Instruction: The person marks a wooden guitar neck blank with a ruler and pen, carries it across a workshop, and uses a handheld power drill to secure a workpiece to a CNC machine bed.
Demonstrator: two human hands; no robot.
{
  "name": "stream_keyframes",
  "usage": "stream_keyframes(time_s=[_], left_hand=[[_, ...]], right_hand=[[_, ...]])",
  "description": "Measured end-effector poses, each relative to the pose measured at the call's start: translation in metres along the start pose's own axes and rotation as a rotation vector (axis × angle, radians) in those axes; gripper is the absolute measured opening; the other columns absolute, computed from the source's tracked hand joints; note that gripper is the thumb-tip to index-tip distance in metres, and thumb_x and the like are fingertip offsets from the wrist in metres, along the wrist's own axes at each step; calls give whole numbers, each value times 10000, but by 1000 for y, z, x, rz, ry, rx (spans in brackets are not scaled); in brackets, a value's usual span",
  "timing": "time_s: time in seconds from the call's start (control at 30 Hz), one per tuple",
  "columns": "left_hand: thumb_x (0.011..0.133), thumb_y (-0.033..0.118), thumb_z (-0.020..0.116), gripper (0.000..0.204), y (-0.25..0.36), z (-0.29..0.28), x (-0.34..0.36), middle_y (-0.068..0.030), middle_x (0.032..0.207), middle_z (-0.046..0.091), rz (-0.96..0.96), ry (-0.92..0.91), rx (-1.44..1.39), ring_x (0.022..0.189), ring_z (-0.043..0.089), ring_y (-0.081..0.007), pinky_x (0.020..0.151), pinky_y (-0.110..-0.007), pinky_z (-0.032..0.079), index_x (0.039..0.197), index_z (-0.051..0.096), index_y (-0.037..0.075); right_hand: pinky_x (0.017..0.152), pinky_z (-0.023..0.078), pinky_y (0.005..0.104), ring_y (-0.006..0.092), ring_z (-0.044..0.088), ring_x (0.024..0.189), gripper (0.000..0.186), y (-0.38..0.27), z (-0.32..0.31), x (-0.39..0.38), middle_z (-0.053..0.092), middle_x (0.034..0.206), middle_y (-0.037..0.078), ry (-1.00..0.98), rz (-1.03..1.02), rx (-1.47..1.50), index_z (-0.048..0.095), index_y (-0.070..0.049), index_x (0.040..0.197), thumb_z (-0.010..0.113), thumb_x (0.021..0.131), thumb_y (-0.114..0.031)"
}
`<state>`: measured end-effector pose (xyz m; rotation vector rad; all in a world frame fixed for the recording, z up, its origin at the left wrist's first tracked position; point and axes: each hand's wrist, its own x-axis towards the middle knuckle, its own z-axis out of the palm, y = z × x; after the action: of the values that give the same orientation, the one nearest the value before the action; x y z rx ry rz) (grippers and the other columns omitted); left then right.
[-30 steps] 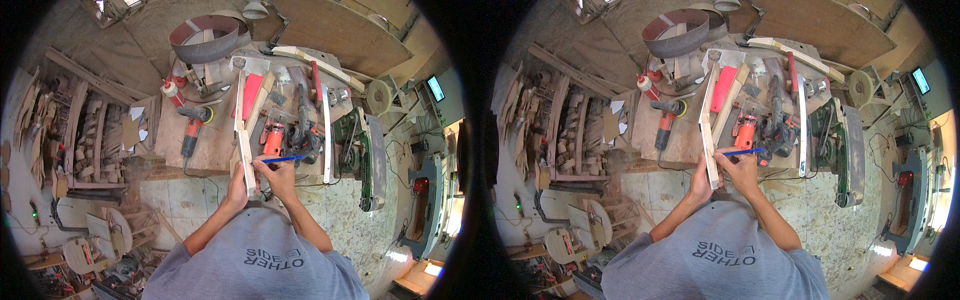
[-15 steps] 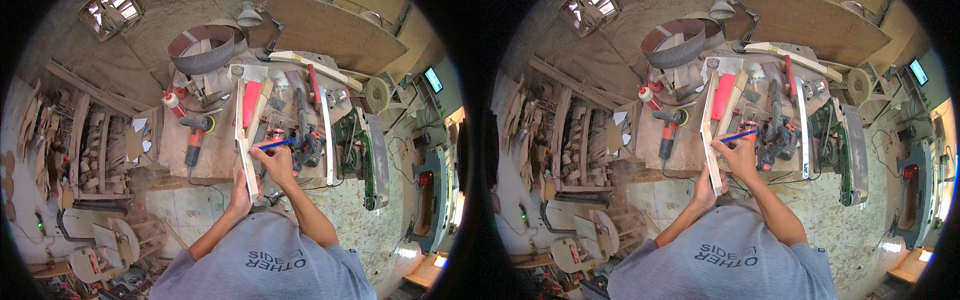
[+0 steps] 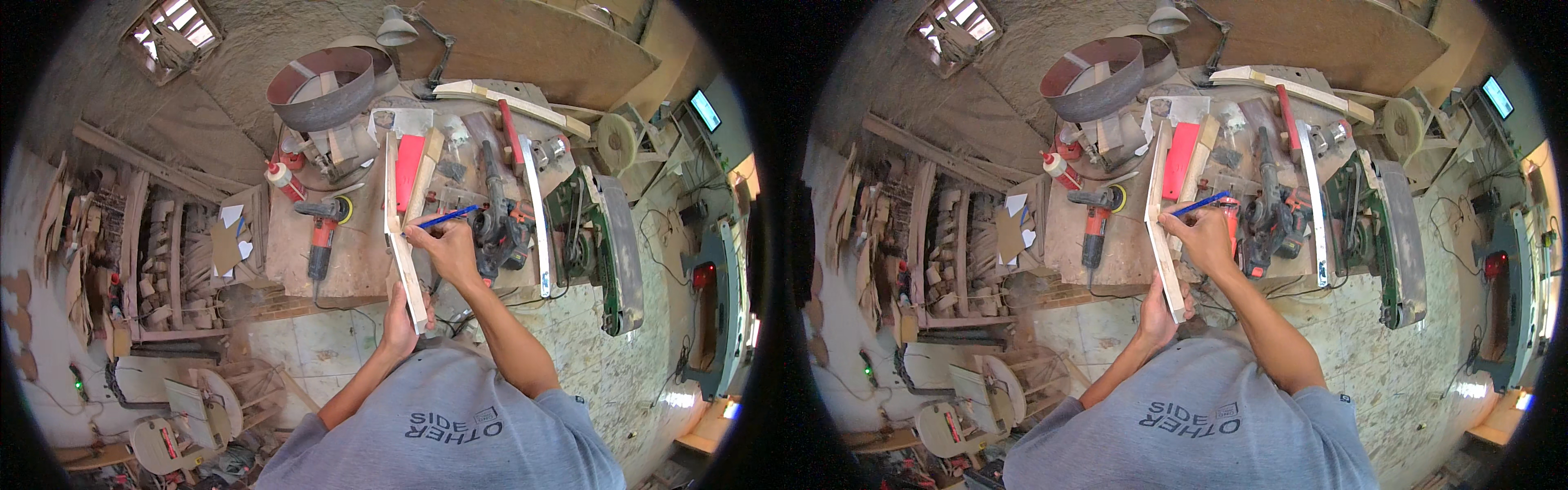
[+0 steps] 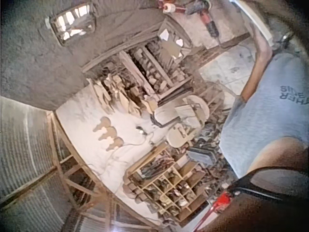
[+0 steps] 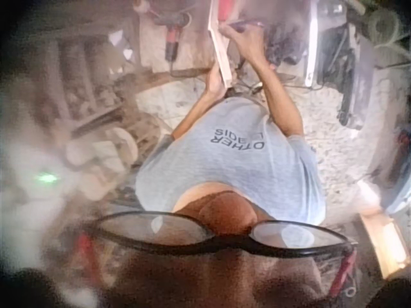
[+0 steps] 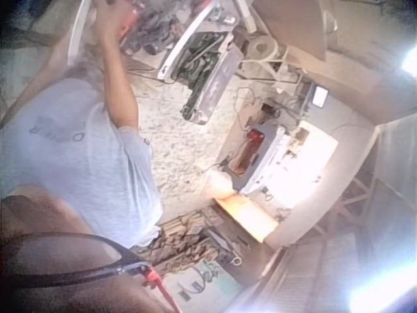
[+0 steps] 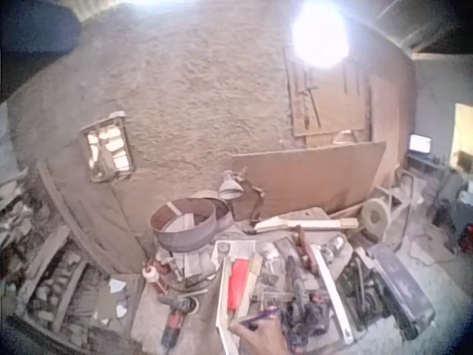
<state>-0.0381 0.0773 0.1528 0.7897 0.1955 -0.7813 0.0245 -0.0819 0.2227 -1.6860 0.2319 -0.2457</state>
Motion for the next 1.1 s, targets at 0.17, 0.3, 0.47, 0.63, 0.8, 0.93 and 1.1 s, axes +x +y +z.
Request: stream_keyframes(time_s=[0.17,0.3,0.47,0.63,0.8,0.93,1.1], left_hand=[[1087,602,306,489,-2,1,0,-29,875,523,14,20,10,742,560,-178,620,-334,444,1230,508,180],[1088,594,316,487,1,6,-1,-26,862,523,20,38,-9,732,561,-184,605,-333,436,1127,528,156],[1090,592,295,528,2,10,0,-29,853,535,35,87,22,715,562,-185,586,-335,430,1078,553,132],[1090,603,247,626,2,12,2,-23,864,549,40,78,59,710,555,-162,594,-327,437,1225,581,91],[1096,593,179,742,2,-6,9,-63,1023,641,14,-99,11,877,609,-165,723,-318,482,1440,513,27],[1102,572,155,746,2,7,7,-146,1315,635,70,-3,61,1103,610,-206,872,-322,472,1435,514,9],[1121,500,290,529,4,16,6,-13,1016,602,149,29,30,850,562,-123,733,-311,471,1426,467,106]], right_hand=[[672,535,262,96,675,726,201,10,-3,-6,753,798,75,1,28,-29,780,34,949,770,903,-161],[621,497,273,83,644,682,215,9,-6,-30,731,758,62,-14,50,-7,771,37,979,769,901,-164],[554,492,282,85,638,620,210,20,-9,-58,716,728,60,-25,123,27,756,48,987,759,917,-150],[509,505,280,105,625,556,175,9,-13,-78,706,730,63,-58,219,160,731,68,959,748,937,-105],[533,529,280,110,648,588,166,13,-13,-91,701,723,56,-60,216,165,736,53,957,752,936,-111],[561,530,271,95,647,624,164,15,-14,-97,713,743,52,-20,171,79,752,38,960,763,928,-122],[590,506,260,74,628,650,175,-4,-16,-87,733,775,45,-44,177,18,772,33,956,759,922,-139]])
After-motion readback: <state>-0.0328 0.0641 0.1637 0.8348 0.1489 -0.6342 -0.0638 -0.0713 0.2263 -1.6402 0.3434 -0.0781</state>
